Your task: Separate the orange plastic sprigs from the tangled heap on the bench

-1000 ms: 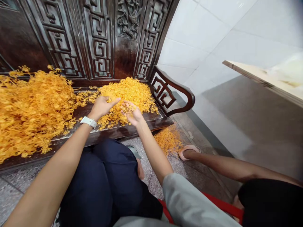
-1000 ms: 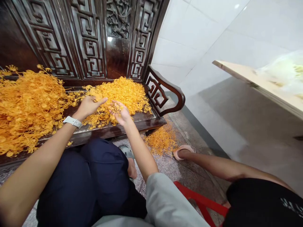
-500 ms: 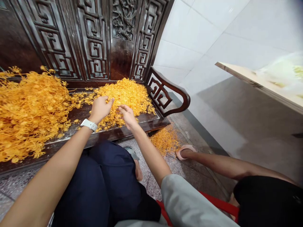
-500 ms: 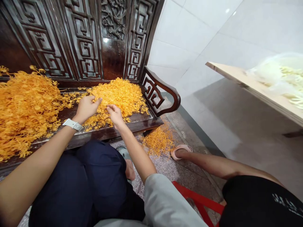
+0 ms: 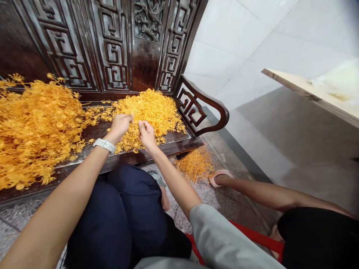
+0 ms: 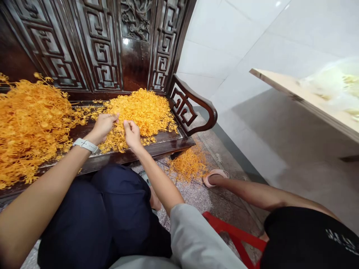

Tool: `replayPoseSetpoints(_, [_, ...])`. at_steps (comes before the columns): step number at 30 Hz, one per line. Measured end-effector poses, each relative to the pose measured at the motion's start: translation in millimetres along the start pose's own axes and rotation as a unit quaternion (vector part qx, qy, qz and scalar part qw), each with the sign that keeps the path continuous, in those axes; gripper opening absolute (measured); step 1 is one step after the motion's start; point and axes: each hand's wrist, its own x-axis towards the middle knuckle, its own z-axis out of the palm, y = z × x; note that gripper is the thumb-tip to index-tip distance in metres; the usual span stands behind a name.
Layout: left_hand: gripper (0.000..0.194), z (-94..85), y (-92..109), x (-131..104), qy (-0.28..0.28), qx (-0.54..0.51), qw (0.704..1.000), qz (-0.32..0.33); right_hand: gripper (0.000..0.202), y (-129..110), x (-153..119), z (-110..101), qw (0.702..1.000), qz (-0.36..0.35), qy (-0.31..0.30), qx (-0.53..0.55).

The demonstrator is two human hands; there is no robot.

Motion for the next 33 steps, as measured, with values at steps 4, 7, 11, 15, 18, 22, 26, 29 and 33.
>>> replayPoseSetpoints(4, [0.045, -2.0, -6.8, 5.9, 0.017, 0.126, 0.991, 0.040, 0.042, -4.9, -5.6, -5.3, 0.990, 0.063, -0.004, 0.127])
replayPoseSetpoints(7, [0.049, 1.6, -7.9, 8.8, 0.013, 0.227, 0.972, 0.062, 0.036, -2.9, -14.8, -5.4, 0.983, 0.081, -0.007, 0.163])
replayPoseSetpoints(11, [0.046, 8.3, -3.0, 6.7, 0.033, 0.299, 0.953, 0.035, 0.039, 4.3, -26.9, 6.2, 0.990, -0.005, 0.093, 0.101])
replayPoseSetpoints(15, [0.038, 10.9, 4.9, 0.8, 0.056, 0.310, 0.948, 0.046, 0.040, 5.8, -32.9, 18.8, 0.985, -0.006, 0.145, 0.090])
replayPoseSetpoints(18, [0.033, 10.8, 8.2, -2.5, 0.067, 0.302, 0.950, 0.051, 0.041, 1.9, -38.0, 22.4, 0.976, 0.053, 0.154, 0.147])
replayPoseSetpoints(22, [0.030, 10.7, 7.8, -3.3, 0.080, 0.284, 0.954, 0.045, 0.046, -3.8, -56.4, 20.4, 0.975, 0.061, 0.158, 0.142])
replayPoseSetpoints(26, [0.029, 12.9, 6.2, -4.2, 0.080, 0.267, 0.960, 0.033, 0.054, -10.7, -79.3, 15.4, 0.979, -0.006, 0.167, 0.114])
replayPoseSetpoints(29, [0.028, 16.3, 8.3, -5.0, 0.077, 0.266, 0.960, 0.042, 0.051, -21.2, -90.5, 13.8, 0.981, -0.042, 0.163, 0.095])
replayPoseSetpoints(33, [0.027, 5.4, 7.8, 5.3, 0.122, 0.251, 0.959, 0.051, 0.049, -38.5, -110.2, 9.3, 0.992, 0.020, 0.063, 0.108])
